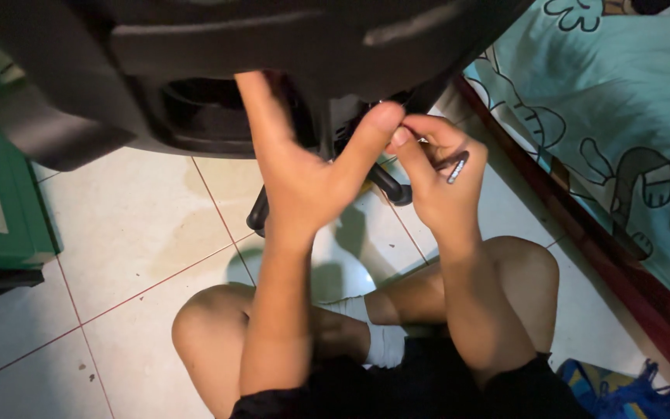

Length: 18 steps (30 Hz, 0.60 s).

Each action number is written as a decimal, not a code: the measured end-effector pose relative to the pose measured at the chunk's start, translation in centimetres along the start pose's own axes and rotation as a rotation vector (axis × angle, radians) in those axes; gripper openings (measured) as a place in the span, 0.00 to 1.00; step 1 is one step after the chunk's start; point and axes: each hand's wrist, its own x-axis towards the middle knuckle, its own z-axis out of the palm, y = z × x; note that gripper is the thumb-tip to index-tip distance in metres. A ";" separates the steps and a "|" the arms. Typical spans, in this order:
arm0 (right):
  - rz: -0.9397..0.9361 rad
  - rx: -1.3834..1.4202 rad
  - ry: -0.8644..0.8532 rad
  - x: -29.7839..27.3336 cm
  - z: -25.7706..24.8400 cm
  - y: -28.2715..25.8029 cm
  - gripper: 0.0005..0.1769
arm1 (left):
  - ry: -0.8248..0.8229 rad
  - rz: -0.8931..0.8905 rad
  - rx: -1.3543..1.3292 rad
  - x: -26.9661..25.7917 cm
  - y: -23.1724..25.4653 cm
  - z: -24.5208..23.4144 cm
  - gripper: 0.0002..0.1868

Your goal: The person assembles an office chair by attaching the seat to the base using an Allen key. They insert bolts and tighten them while sitting on the floor, working on the underside of the chair.

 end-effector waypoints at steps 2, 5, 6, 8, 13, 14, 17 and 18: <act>0.017 0.003 0.014 0.1 0.2 0.1 0.11 | 0.032 -0.020 0.006 0.7 -0.1 0.3 0.37; 0.043 -0.039 0.056 0.5 0.5 0.0 0.11 | 0.084 -0.016 0.044 1.9 -0.1 0.6 0.32; 0.053 -0.048 0.062 0.4 0.5 0.0 0.11 | 0.099 -0.011 0.069 2.0 -0.1 0.6 0.30; 0.042 -0.047 0.070 0.2 0.5 0.0 0.10 | 0.094 0.026 0.158 2.3 0.0 0.3 0.26; -0.205 -0.139 0.060 0.1 0.7 0.0 0.07 | 0.052 0.069 0.269 2.7 0.3 -0.2 0.18; -0.220 -0.153 0.064 0.0 0.8 0.0 0.07 | 0.057 0.078 0.262 2.7 0.4 -0.2 0.18; -0.241 -0.203 0.076 0.2 1.0 -0.1 0.08 | 0.076 0.116 0.265 3.1 0.6 0.0 0.17; -0.229 -0.226 0.080 0.2 1.0 -0.2 0.08 | 0.080 0.118 0.265 3.1 0.6 0.1 0.17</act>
